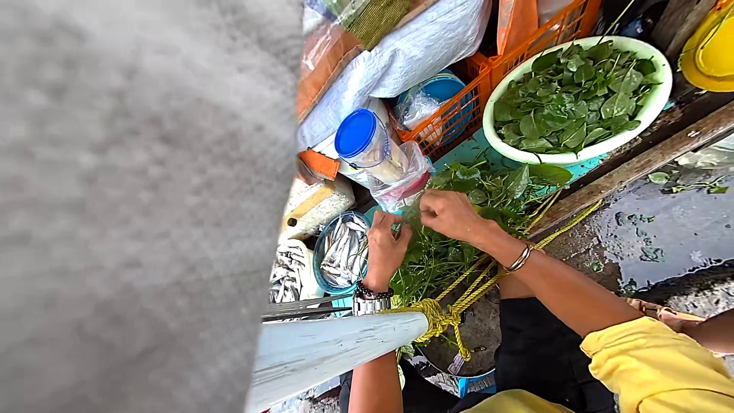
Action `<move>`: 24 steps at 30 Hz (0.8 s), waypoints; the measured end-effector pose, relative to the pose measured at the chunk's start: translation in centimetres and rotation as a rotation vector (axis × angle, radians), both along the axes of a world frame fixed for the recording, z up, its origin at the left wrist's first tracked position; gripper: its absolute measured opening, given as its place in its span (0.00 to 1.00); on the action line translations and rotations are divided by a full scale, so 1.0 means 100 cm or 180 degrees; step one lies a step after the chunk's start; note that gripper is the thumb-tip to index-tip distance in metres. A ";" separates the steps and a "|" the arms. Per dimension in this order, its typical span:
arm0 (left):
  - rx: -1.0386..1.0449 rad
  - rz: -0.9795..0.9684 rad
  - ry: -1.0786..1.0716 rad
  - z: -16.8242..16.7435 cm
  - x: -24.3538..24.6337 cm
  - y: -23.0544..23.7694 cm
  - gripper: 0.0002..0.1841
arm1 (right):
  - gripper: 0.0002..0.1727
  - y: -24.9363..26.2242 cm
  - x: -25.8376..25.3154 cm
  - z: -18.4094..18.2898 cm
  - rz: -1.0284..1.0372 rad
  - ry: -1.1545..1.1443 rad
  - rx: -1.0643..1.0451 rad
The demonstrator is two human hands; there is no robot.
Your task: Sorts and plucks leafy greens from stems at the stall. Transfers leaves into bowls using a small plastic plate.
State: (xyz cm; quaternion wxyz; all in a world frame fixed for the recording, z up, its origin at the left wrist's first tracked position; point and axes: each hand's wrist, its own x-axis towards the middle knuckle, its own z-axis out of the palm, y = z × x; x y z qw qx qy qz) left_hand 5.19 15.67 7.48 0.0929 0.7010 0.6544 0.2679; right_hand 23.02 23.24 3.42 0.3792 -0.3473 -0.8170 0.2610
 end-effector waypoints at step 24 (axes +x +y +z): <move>-0.0383 -0.0051 0.0020 -0.005 -0.011 0.002 0.11 | 0.12 -0.012 0.024 0.000 0.0593 0.2371 -0.3575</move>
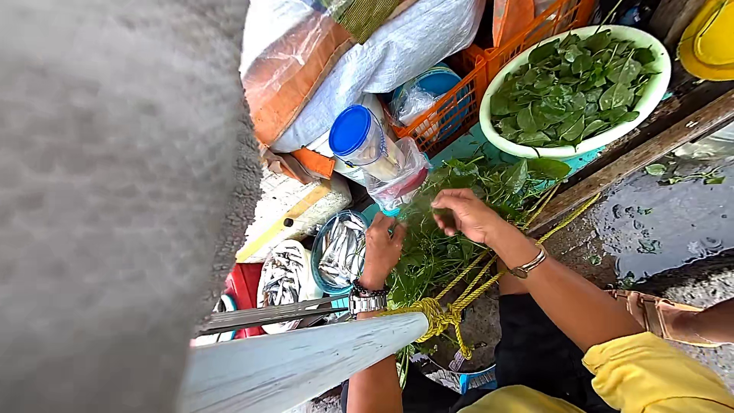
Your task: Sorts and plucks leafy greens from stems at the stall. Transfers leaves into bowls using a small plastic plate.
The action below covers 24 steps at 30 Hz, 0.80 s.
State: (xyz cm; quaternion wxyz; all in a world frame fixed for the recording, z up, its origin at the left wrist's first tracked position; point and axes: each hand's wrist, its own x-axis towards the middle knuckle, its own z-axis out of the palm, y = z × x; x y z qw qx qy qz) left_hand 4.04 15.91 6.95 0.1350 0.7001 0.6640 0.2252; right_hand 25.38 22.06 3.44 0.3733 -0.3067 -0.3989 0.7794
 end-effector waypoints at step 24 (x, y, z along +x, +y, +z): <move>-0.0904 0.0587 -0.2308 0.007 0.001 -0.007 0.11 | 0.19 -0.008 -0.028 -0.015 0.0124 -0.0669 -0.0285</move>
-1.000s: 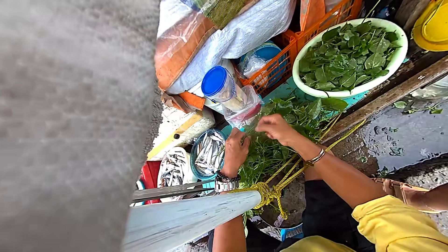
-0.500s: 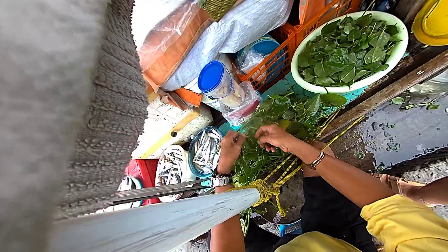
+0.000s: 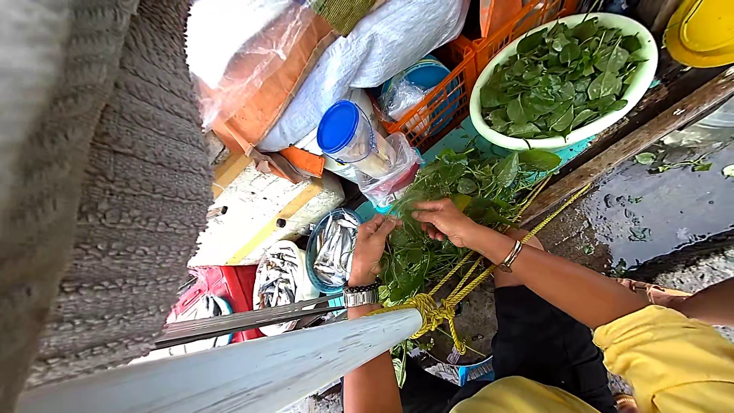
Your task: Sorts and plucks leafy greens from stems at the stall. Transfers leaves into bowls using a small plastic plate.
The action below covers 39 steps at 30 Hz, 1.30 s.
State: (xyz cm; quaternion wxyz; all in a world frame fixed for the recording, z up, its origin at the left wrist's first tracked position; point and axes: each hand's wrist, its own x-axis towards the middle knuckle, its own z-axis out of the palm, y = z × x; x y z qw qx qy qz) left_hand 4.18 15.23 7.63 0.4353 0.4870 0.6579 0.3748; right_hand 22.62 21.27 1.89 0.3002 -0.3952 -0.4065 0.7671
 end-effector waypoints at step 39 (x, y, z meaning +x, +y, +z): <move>0.0064 -0.0163 0.0556 -0.008 0.007 -0.025 0.11 | 0.10 0.004 0.009 -0.010 0.0180 0.0040 0.0127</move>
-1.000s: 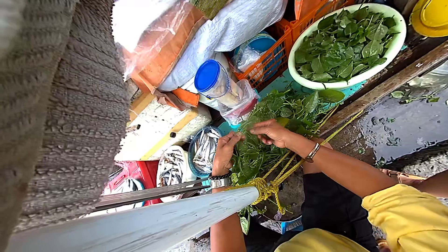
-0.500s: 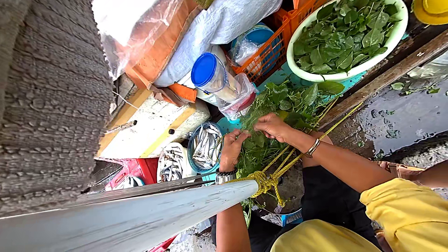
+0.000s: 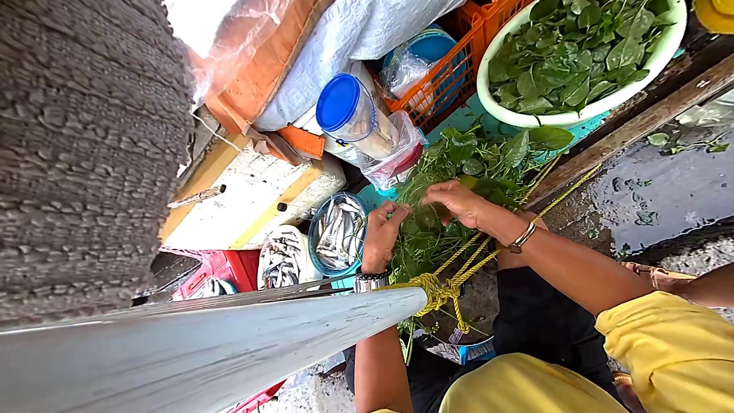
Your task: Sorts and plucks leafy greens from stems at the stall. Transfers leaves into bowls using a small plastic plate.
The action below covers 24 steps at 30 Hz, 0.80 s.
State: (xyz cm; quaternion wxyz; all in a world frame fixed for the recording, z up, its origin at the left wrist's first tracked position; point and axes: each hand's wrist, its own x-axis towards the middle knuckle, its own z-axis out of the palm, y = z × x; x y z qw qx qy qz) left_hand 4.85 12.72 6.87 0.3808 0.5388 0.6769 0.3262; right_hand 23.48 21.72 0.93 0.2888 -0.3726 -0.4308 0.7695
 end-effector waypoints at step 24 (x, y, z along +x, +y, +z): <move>0.0098 -0.0074 -0.0061 -0.001 0.009 0.005 0.10 | 0.07 -0.003 0.004 -0.004 0.0405 0.0169 0.0232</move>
